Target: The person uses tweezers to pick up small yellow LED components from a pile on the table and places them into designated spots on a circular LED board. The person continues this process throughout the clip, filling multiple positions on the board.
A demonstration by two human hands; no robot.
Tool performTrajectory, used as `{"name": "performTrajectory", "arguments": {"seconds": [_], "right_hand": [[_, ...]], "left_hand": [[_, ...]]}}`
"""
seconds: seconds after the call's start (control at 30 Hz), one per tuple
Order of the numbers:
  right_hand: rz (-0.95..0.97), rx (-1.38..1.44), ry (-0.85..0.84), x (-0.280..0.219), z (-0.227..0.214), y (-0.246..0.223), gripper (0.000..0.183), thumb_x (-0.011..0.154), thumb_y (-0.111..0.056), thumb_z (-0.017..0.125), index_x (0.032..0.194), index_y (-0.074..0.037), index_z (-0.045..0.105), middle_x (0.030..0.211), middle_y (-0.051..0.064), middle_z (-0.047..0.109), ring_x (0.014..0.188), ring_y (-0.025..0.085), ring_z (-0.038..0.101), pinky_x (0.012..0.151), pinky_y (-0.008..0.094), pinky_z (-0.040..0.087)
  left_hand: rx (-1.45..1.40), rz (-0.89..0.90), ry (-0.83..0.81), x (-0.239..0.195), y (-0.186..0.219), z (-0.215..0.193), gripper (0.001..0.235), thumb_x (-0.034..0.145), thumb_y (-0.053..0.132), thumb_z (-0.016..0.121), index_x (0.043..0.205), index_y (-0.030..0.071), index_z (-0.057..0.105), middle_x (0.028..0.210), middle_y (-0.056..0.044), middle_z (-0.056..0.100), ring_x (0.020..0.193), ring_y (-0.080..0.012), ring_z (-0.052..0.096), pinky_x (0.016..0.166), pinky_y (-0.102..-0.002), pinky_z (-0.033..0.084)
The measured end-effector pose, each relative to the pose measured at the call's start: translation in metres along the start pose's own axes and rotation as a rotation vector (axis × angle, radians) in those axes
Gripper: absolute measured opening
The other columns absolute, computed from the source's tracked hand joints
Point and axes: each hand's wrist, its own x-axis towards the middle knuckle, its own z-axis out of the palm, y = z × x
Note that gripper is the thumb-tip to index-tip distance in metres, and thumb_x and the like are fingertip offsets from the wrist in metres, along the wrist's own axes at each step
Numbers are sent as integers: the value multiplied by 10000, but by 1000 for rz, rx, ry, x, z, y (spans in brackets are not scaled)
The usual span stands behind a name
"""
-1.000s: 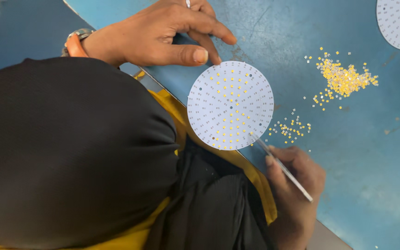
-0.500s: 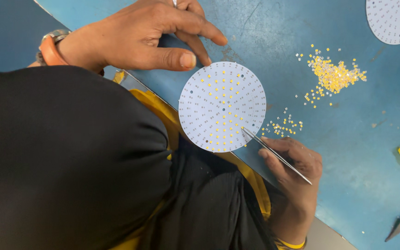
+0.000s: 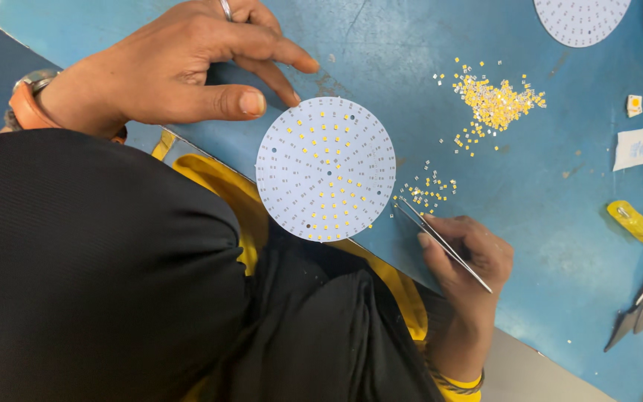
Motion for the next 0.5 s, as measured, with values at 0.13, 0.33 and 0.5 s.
{"name": "performTrajectory", "arguments": {"seconds": [0.13,0.33,0.5], "right_hand": [[-27,-64,19,2,1,-5,167,826,26,800,983,29,744,835,56,713,689,74,608,632,211,445],[10,-27,31,1,3,-4,171,836,22,810,994,30,745,780,32,668,648,52,552,603,202,408],[-24,-16,2,2,3,-4,177,839,21,813,997,40,736,775,24,654,644,50,535,599,200,392]], "left_hand": [[-16,5,14,-3,-1,1,729,1039,633,467,1366,5,640,1046,-68,771,1097,-216,602,991,-370,443],[9,16,1,-3,-4,2,738,1055,643,476,1418,22,643,1079,-61,781,1120,-190,635,1008,-347,471],[-24,7,17,-3,-5,2,750,1016,646,458,1340,-7,636,1012,-96,763,1026,-220,644,920,-360,486]]}}
